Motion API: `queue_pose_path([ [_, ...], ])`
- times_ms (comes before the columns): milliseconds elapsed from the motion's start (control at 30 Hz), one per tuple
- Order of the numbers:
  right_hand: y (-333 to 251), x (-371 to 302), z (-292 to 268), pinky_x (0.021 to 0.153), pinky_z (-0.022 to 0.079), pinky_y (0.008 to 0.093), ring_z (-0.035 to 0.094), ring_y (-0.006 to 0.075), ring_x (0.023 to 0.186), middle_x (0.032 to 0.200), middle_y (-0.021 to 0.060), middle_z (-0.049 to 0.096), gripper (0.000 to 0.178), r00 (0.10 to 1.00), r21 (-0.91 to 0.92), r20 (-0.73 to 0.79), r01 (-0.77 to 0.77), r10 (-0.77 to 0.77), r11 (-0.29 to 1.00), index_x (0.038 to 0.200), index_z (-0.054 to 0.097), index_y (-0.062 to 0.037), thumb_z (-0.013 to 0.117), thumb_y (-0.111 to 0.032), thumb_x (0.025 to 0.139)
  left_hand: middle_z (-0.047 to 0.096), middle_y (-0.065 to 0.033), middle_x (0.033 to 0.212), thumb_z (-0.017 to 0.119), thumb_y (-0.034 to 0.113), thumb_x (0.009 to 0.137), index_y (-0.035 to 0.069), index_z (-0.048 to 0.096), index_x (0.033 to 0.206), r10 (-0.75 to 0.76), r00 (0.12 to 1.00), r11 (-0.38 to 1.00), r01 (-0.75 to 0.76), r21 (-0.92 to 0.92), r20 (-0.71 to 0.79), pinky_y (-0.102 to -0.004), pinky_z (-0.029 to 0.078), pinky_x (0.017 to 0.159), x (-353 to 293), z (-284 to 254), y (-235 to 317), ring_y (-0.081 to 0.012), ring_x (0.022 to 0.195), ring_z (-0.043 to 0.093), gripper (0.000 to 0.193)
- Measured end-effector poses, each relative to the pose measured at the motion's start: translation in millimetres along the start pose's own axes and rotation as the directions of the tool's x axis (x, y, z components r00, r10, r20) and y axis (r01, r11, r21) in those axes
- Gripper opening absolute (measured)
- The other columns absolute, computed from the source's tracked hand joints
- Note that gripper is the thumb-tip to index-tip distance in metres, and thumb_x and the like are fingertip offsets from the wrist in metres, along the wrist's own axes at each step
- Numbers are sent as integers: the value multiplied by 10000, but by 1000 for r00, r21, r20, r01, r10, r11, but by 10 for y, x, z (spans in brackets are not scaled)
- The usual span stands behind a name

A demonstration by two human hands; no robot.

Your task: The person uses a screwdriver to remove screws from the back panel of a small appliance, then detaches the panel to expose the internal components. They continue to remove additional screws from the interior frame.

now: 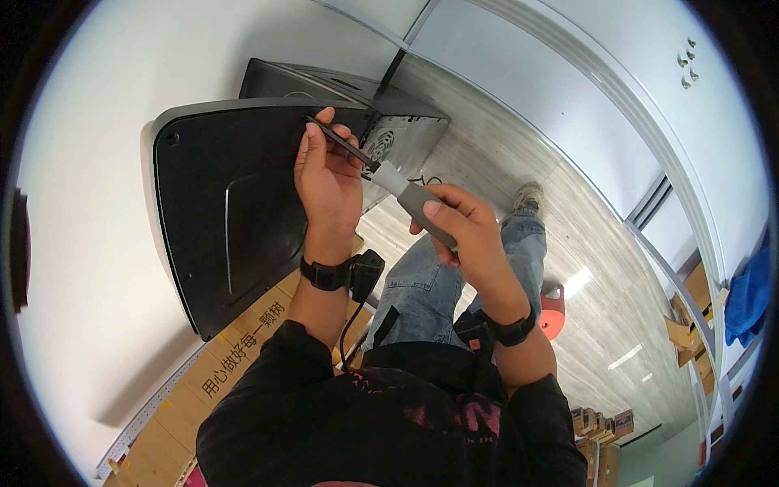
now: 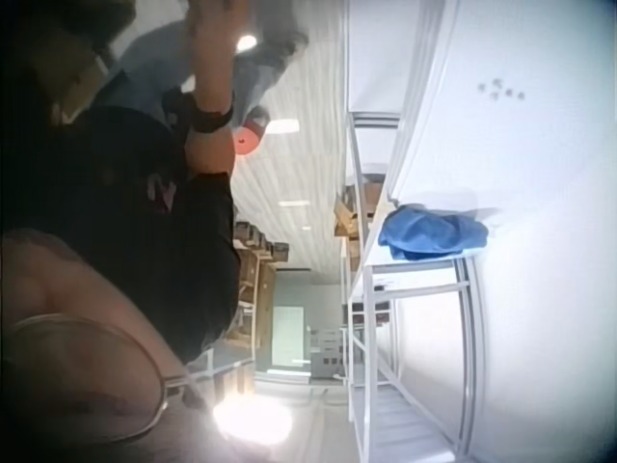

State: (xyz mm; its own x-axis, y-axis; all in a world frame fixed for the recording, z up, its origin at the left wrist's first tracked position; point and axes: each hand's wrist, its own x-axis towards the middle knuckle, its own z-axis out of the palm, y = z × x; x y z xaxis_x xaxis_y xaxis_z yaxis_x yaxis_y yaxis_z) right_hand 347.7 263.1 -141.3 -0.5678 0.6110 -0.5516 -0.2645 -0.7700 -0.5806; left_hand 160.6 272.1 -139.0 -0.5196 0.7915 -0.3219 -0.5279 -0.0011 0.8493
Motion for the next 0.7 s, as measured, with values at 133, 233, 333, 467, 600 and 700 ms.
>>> queue_pose_path([
  [133,-56,2,-5,356,286,180,380,53,375,756,116,626,362,999,39,26,-31,30,999,1075,570,51,520,-245,874,616,-19,828,479,291,966,59,579,1105,-4,1000,1000,4,-6,-6,-241,455,588,-7,5,-8,-119,716,557,288],
  [233,-99,8,-23,355,287,180,415,46,395,761,79,631,324,998,37,62,-34,32,999,1076,580,28,540,-227,881,616,-17,832,476,290,967,59,579,1101,-8,1000,1000,8,-24,8,-239,461,594,-7,2,0,-117,714,557,286],
  [333,-141,-9,6,429,353,192,473,63,471,789,59,635,286,1000,-131,-1,-1,1,991,1076,587,2,592,-175,851,627,-17,839,482,284,965,44,583,1098,-2,1000,1000,2,-31,12,-252,501,586,-2,-4,13,-93,704,572,292],
  [467,-11,-12,81,617,451,245,547,114,654,863,62,618,333,871,-590,-40,375,-490,715,1078,588,-30,676,-108,767,622,-25,846,506,249,955,46,582,1088,-18,1000,1000,18,-12,14,-261,517,603,-3,9,6,-104,724,588,254],
  [600,-92,-22,60,695,470,286,577,142,772,924,69,578,393,789,-669,61,487,-612,561,1106,580,-42,701,-104,737,606,-26,852,524,237,946,46,571,1088,-16,999,1000,16,3,29,-261,497,652,-8,-27,16,-138,750,587,243],
  [700,-78,-19,-21,667,467,280,582,135,763,943,67,565,399,911,-355,-7,383,-413,853,1124,573,-41,695,-101,748,597,-32,866,522,238,946,43,561,1099,-2,1000,1000,2,-15,29,-269,487,679,1,-27,-9,-159,763,584,251],
])
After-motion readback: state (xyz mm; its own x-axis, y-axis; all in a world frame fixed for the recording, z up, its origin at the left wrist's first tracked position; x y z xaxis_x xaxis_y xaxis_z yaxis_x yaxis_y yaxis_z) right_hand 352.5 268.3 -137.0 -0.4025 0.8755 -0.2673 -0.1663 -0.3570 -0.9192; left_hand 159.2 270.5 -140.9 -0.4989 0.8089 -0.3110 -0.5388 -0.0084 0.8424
